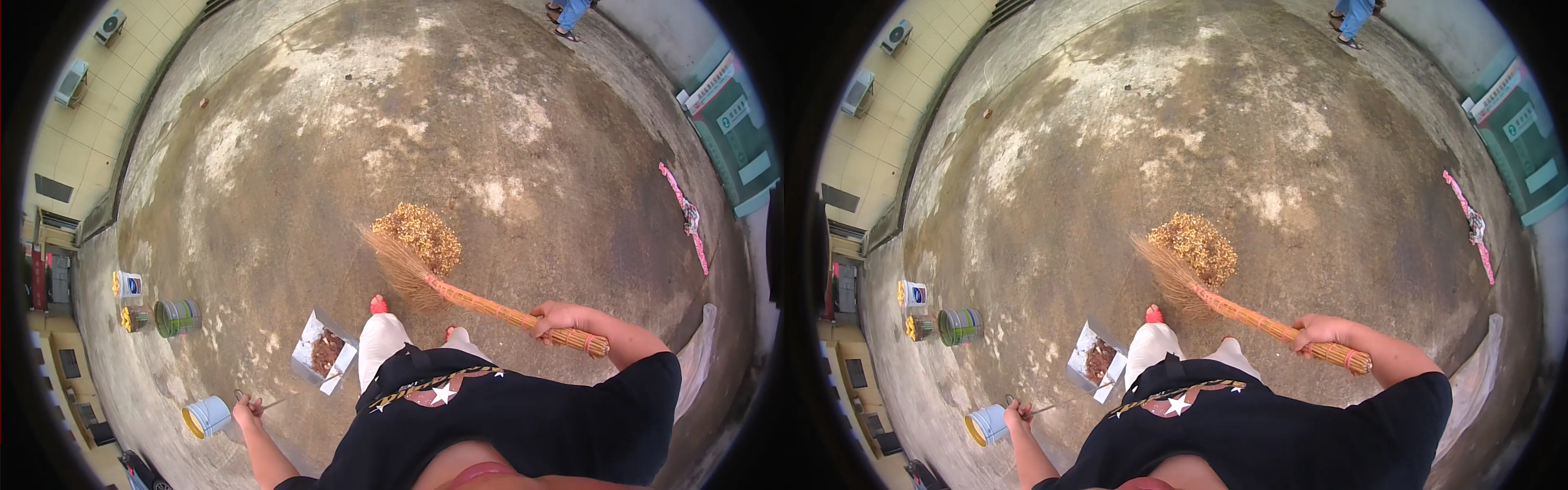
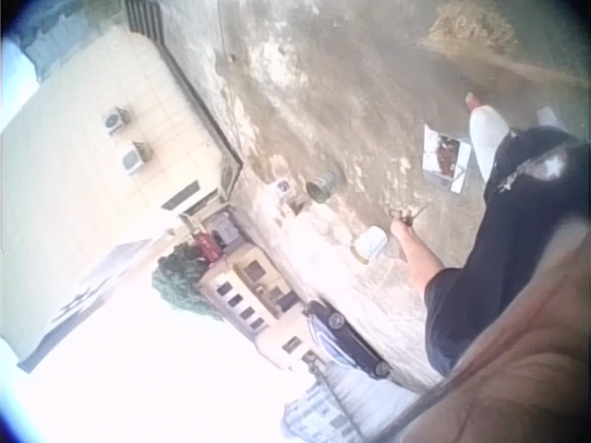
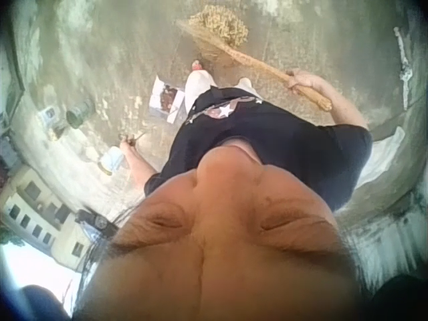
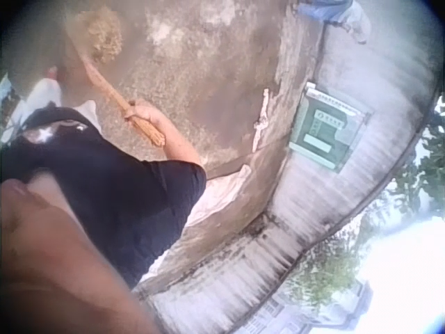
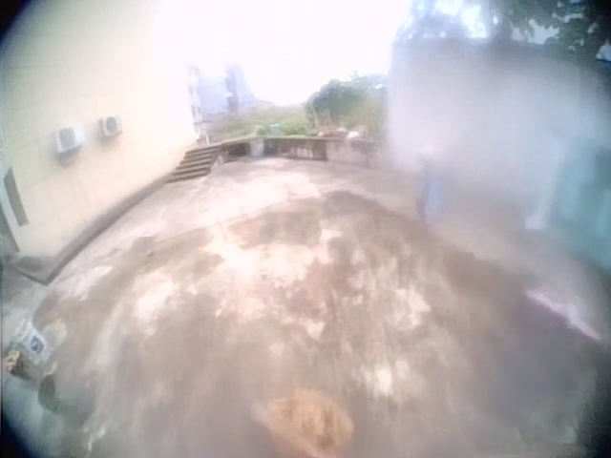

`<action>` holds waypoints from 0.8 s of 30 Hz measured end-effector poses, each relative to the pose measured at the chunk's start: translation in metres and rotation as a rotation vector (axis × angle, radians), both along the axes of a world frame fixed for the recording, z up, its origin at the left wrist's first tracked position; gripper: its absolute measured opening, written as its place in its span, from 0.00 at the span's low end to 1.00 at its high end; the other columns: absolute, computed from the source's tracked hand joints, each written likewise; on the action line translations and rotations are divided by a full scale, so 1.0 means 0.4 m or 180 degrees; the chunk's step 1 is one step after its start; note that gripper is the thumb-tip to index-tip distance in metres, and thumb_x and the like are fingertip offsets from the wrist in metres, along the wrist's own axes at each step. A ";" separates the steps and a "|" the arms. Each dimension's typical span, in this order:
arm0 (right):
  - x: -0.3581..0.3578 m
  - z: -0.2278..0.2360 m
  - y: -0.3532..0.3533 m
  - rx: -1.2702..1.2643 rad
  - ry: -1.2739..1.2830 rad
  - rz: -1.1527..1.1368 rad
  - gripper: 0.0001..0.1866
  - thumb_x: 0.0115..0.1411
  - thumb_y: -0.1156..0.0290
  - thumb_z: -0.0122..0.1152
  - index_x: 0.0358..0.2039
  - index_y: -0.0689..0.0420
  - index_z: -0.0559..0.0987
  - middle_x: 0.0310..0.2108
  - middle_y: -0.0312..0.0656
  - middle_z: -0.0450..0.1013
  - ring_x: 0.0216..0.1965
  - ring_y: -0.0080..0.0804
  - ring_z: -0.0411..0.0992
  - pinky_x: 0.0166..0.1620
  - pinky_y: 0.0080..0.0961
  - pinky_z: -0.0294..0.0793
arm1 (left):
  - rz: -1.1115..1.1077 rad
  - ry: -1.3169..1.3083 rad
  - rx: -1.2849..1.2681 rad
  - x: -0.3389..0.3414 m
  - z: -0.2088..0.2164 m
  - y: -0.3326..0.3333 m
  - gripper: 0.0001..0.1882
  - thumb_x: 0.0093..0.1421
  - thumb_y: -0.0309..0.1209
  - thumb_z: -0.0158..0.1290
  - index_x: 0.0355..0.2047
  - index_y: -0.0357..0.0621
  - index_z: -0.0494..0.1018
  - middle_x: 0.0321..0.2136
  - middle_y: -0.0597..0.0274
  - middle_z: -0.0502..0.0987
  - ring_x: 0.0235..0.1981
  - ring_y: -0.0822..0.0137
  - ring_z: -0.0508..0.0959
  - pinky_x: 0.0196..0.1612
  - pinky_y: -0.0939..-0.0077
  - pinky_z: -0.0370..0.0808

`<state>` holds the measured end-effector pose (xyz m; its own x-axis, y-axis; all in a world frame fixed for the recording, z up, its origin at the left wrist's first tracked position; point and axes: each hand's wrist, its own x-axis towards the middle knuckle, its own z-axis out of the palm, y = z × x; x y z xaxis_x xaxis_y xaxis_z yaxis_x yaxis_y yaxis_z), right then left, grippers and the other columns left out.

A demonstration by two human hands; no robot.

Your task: The person sorts through corn debris and husks by hand on a concrete surface, sweeps the remaining material into a dustpan with a broom, empties the debris into a bucket, and finally moves a large plastic sheet.

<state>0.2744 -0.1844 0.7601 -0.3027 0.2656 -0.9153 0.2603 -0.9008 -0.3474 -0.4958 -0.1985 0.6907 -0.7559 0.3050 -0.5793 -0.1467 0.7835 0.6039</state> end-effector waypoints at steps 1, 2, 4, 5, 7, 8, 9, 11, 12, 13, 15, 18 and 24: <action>0.000 0.016 0.023 -0.0017 0.0065 -0.0165 0.19 0.44 0.71 0.59 0.38 0.65 0.70 0.21 0.38 0.70 0.17 0.21 0.69 0.20 0.18 0.68 | 0.0292 -0.0220 0.0266 -0.011 -0.040 0.045 0.06 0.54 0.32 0.47 0.24 0.46 0.67 0.08 0.71 0.61 0.16 0.65 0.74 0.19 0.71 0.67; -0.008 0.031 0.053 -0.0028 0.0141 -0.0320 0.20 0.44 0.70 0.58 0.38 0.65 0.70 0.21 0.37 0.70 0.17 0.20 0.69 0.20 0.17 0.68 | 0.0591 -0.0439 0.0535 -0.020 -0.070 0.091 0.06 0.54 0.32 0.47 0.23 0.46 0.66 0.08 0.70 0.60 0.14 0.64 0.72 0.20 0.70 0.69; -0.054 0.077 0.125 0.0173 -0.0076 -0.0458 0.20 0.46 0.70 0.58 0.39 0.65 0.69 0.22 0.37 0.70 0.17 0.19 0.69 0.20 0.16 0.68 | 0.0681 -0.0570 0.0734 0.041 -0.117 0.216 0.06 0.53 0.31 0.47 0.21 0.45 0.65 0.08 0.68 0.59 0.12 0.63 0.69 0.21 0.68 0.72; -0.072 0.067 0.165 0.0246 -0.0084 -0.0605 0.20 0.46 0.70 0.58 0.40 0.65 0.69 0.23 0.38 0.70 0.17 0.20 0.69 0.19 0.16 0.68 | 0.0621 -0.0603 0.0741 0.038 -0.154 0.264 0.07 0.53 0.30 0.47 0.20 0.45 0.64 0.08 0.68 0.59 0.11 0.64 0.68 0.20 0.69 0.71; -0.134 0.049 0.256 0.0353 -0.0102 -0.1033 0.20 0.47 0.71 0.58 0.41 0.64 0.68 0.24 0.39 0.70 0.17 0.21 0.69 0.19 0.17 0.68 | 0.0421 -0.0670 0.0711 -0.016 -0.229 0.361 0.08 0.52 0.28 0.48 0.19 0.43 0.62 0.07 0.65 0.58 0.08 0.65 0.63 0.16 0.69 0.67; -0.167 0.042 0.309 0.0379 -0.0141 -0.1282 0.20 0.47 0.72 0.57 0.41 0.64 0.67 0.23 0.40 0.70 0.17 0.21 0.69 0.19 0.17 0.68 | 0.0461 -0.0658 0.0642 0.007 -0.244 0.423 0.09 0.52 0.27 0.48 0.18 0.43 0.62 0.06 0.66 0.56 0.08 0.65 0.62 0.14 0.68 0.65; -0.173 0.013 0.333 0.0411 0.0053 -0.1707 0.20 0.47 0.73 0.57 0.41 0.63 0.67 0.23 0.42 0.70 0.17 0.22 0.69 0.19 0.18 0.68 | 0.0319 -0.0653 0.0684 0.003 -0.253 0.468 0.10 0.51 0.26 0.48 0.16 0.44 0.61 0.06 0.66 0.57 0.07 0.65 0.61 0.14 0.69 0.65; -0.205 -0.064 0.397 0.0693 -0.0627 -0.1510 0.21 0.45 0.73 0.57 0.41 0.63 0.67 0.23 0.44 0.70 0.17 0.27 0.69 0.19 0.21 0.69 | 0.0068 -0.0806 0.0907 0.069 -0.268 0.622 0.11 0.50 0.24 0.49 0.14 0.45 0.60 0.08 0.66 0.58 0.07 0.69 0.59 0.12 0.72 0.63; -0.221 -0.125 0.420 0.1268 -0.1765 -0.0635 0.19 0.44 0.75 0.57 0.38 0.63 0.67 0.22 0.43 0.69 0.16 0.29 0.69 0.19 0.23 0.70 | -0.0133 -0.0896 0.1032 0.103 -0.270 0.703 0.12 0.49 0.23 0.50 0.15 0.45 0.59 0.08 0.66 0.59 0.07 0.70 0.59 0.12 0.73 0.62; -0.225 -0.153 0.469 0.1411 -0.2488 -0.0170 0.16 0.45 0.76 0.57 0.36 0.63 0.67 0.21 0.43 0.69 0.16 0.31 0.69 0.19 0.24 0.70 | -0.0158 -0.0964 0.1022 0.138 -0.277 0.786 0.12 0.49 0.23 0.51 0.16 0.45 0.59 0.08 0.67 0.59 0.07 0.71 0.59 0.12 0.74 0.63; -0.245 -0.159 0.587 0.1545 -0.3155 0.0325 0.14 0.45 0.77 0.56 0.34 0.63 0.68 0.20 0.42 0.68 0.16 0.32 0.69 0.19 0.25 0.70 | -0.0197 -0.0988 0.1096 0.134 -0.246 0.899 0.12 0.48 0.24 0.52 0.16 0.45 0.59 0.09 0.65 0.60 0.08 0.70 0.60 0.12 0.74 0.62; -0.255 -0.095 0.828 0.1000 -0.1302 -0.2348 0.10 0.46 0.77 0.55 0.30 0.63 0.67 0.18 0.41 0.68 0.16 0.33 0.69 0.18 0.28 0.70 | -0.0350 -0.1016 0.1204 0.121 -0.244 1.100 0.10 0.49 0.24 0.51 0.16 0.43 0.61 0.09 0.66 0.60 0.08 0.71 0.61 0.12 0.75 0.62; -0.161 -0.229 1.225 0.0753 -0.0890 -0.3221 0.06 0.49 0.72 0.52 0.27 0.59 0.67 0.17 0.42 0.68 0.15 0.31 0.66 0.17 0.28 0.69 | -0.0219 -0.1247 0.1182 0.110 -0.316 1.489 0.07 0.52 0.28 0.50 0.20 0.41 0.65 0.06 0.68 0.57 0.07 0.70 0.59 0.11 0.75 0.63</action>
<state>0.2101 0.3056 0.6686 0.3692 0.4546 -0.8106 -0.4711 -0.6603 -0.5848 -0.4520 0.3971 0.5645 -0.4761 0.5839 -0.6575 -0.3723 0.5436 0.7523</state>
